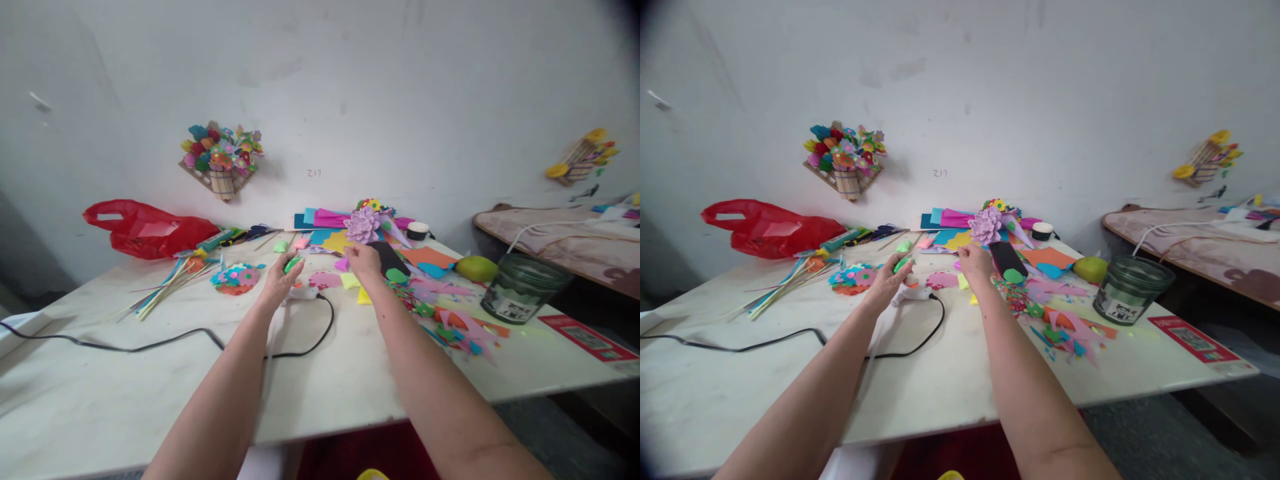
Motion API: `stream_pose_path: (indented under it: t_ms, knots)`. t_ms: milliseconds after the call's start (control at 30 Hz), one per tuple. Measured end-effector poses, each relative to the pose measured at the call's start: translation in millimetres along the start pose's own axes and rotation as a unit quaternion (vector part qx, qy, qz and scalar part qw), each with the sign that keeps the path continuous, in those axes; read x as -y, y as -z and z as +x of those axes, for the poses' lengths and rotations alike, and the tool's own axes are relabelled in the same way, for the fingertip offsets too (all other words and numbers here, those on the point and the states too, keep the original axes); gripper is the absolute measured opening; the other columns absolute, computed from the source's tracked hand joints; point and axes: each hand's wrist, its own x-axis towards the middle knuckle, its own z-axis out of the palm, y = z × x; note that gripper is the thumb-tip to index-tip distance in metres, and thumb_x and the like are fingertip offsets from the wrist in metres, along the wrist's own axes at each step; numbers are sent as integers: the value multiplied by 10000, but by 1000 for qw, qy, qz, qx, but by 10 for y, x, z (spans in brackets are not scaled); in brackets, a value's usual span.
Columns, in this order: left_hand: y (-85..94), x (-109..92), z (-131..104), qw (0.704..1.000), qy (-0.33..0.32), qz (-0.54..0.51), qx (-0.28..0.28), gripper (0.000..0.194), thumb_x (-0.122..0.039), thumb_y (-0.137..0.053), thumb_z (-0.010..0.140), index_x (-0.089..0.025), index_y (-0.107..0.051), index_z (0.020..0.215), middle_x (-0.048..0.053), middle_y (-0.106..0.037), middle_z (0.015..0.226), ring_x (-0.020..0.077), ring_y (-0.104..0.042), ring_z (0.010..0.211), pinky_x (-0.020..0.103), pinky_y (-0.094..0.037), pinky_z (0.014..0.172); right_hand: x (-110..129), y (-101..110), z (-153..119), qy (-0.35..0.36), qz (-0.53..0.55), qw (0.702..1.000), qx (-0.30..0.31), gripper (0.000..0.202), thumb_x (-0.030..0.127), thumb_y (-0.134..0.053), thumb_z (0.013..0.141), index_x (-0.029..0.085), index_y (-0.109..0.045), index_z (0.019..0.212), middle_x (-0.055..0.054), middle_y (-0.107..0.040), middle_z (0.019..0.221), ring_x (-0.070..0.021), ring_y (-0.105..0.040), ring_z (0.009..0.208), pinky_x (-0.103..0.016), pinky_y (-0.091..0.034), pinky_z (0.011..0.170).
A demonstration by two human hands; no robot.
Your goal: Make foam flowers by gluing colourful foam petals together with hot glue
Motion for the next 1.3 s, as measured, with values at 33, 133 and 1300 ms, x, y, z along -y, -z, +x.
stream_pose_path:
  t_ms: [33, 133, 1300]
  knots:
    - [-2, -5, -1, 1000, -4, 5, 0, 477, -484, -540, 717, -161, -549, 1067, 32, -594, 817, 146, -551, 708, 253, -428, 656, 23, -3, -13, 16, 30, 999, 6, 283, 352, -445, 765, 175, -650, 682, -30, -630, 644, -160, -552, 637, -237, -377, 572]
    - [-3, -5, -1, 999, -30, 18, 2, 471, -450, -570, 705, -160, -554, 1076, 66, -593, 987, 181, -551, 878, 276, -422, 769, 92, -21, -63, 56, 146, 986, 49, 293, 368, -475, 740, 162, -582, 561, 11, -543, 512, -113, -487, 520, -205, -342, 497]
    - [-36, 185, 58, 961, -178, 211, 25, 465, -494, -590, 692, -171, -520, 1020, 66, -580, 958, 179, -549, 875, 298, -432, 758, 229, -111, -216, -41, 479, 817, 318, 152, 262, -588, 682, 155, -557, 785, 32, -590, 576, -53, -499, 403, -159, -326, 363]
